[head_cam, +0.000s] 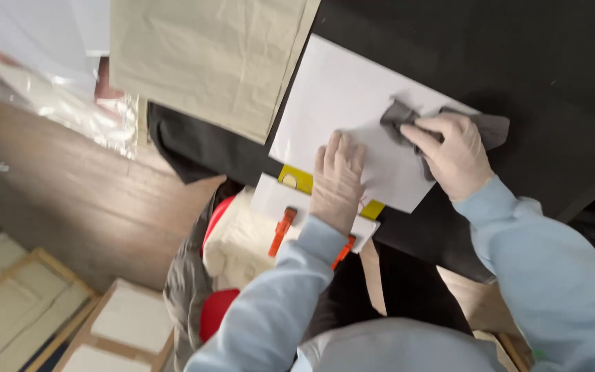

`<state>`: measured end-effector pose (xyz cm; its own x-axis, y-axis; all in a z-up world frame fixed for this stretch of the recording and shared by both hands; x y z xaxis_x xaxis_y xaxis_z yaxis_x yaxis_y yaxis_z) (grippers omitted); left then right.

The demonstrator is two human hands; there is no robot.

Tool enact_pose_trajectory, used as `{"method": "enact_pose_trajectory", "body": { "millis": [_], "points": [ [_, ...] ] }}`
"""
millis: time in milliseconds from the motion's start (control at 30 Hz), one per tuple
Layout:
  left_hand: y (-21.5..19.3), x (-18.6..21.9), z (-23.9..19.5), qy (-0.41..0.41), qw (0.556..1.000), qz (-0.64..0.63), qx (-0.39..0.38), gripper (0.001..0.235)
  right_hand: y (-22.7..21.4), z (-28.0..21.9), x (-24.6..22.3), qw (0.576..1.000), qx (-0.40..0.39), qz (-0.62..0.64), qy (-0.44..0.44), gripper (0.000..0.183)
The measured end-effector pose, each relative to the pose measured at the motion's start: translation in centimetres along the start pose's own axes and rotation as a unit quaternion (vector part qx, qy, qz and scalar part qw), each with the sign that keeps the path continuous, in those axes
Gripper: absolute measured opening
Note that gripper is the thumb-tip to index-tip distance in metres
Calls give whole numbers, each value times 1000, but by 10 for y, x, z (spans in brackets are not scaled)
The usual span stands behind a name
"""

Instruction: Applying and smoothing an adhesive film over artwork on a board using clamps and a cloth.

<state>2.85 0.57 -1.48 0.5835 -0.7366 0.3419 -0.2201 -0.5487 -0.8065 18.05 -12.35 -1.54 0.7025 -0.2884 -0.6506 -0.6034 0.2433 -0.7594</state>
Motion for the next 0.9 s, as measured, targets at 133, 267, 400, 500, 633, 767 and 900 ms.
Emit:
{"method": "enact_pose_trajectory", "body": {
  "millis": [133, 267, 400, 500, 633, 767, 900],
  "points": [
    [12, -4, 6, -18, 999, 33, 15, 70, 5, -4, 7, 999, 21, -20, -42, 41],
    [15, -8, 4, 7, 997, 24, 71, 66, 36, 67, -3, 998, 30, -45, -37, 41],
    [10, -7, 0, 7, 999, 32, 5, 76, 65, 124, -28, 992, 58, -18, -109, 34],
    [7, -1, 6, 3, 999, 40, -35, 84, 64, 124, -25, 993, 45, -8, -106, 33],
    [14, -5, 5, -4, 997, 70, -41, 89, 29, 61, -12, 993, 11, -33, -112, 40],
    [9, -2, 7, -35, 993, 82, -73, 83, 3, -3, 7, 994, -54, -45, -84, 39],
    [1, -2, 5, -4, 996, 92, -20, 85, 12, 9, 11, 995, -46, -46, -81, 39]
  ]
}}
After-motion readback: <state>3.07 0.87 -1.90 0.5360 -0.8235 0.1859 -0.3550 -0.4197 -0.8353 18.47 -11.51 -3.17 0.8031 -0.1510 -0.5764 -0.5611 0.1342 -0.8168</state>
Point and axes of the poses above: each hand's wrist, its own z-axis towards the middle knuckle, its own y-axis out of the palm, x = y × z, the point moved 4 cm from there along z, towards the middle knuckle, and after that the axes turned 12 degrees about -y, right-handed, at the moved point
